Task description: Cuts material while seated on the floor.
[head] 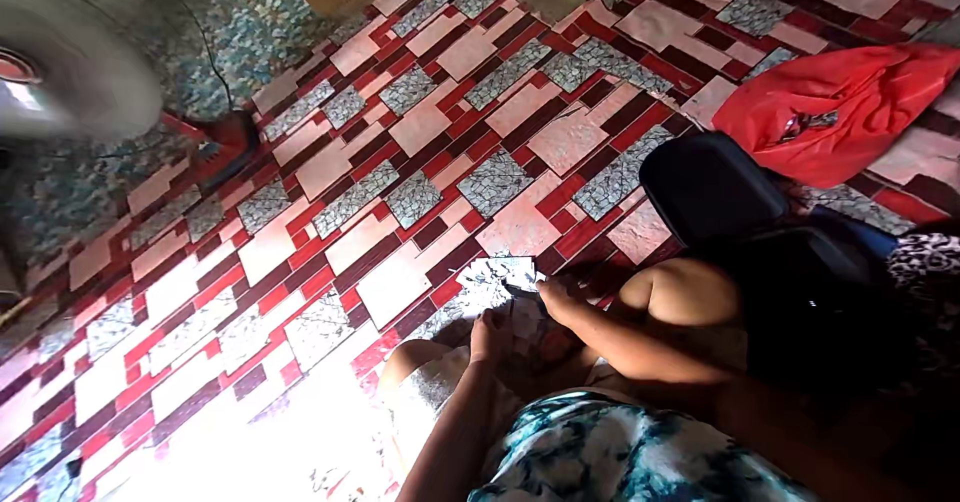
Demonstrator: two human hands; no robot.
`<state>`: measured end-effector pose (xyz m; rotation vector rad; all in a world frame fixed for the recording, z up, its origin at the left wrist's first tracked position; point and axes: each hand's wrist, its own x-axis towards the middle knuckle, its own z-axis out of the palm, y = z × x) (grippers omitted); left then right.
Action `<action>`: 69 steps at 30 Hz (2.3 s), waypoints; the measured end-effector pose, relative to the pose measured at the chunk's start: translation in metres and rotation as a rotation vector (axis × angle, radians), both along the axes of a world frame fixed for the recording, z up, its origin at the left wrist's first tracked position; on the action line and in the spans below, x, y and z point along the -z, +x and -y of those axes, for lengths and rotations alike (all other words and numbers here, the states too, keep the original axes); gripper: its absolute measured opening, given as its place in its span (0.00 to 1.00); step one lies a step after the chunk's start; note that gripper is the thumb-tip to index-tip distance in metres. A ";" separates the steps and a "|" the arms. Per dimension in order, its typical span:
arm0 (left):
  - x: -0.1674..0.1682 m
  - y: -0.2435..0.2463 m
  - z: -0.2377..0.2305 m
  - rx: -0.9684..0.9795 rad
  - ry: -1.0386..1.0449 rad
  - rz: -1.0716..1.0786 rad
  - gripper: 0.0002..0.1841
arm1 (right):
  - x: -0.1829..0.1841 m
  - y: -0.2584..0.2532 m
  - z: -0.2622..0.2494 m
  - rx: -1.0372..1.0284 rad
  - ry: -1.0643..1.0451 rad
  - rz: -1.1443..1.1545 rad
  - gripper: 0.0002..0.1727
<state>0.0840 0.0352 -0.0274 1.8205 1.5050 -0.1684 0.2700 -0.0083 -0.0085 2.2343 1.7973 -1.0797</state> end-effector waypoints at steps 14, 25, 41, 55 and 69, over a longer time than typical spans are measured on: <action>0.006 0.002 -0.003 -0.007 -0.009 0.005 0.19 | 0.003 0.010 0.007 0.056 -0.025 -0.105 0.21; 0.001 -0.012 -0.004 -0.084 0.066 0.259 0.15 | 0.006 0.042 0.015 0.450 -0.077 -0.977 0.25; -0.004 -0.017 0.000 -0.320 -0.399 0.771 0.06 | -0.015 0.005 0.070 0.548 -0.185 -0.890 0.18; -0.001 -0.017 -0.002 -0.158 -0.380 0.618 0.10 | -0.006 0.003 0.064 0.499 -0.129 -0.856 0.20; -0.001 -0.015 -0.001 -0.275 -0.404 0.658 0.09 | -0.006 0.007 0.064 0.556 -0.090 -0.856 0.20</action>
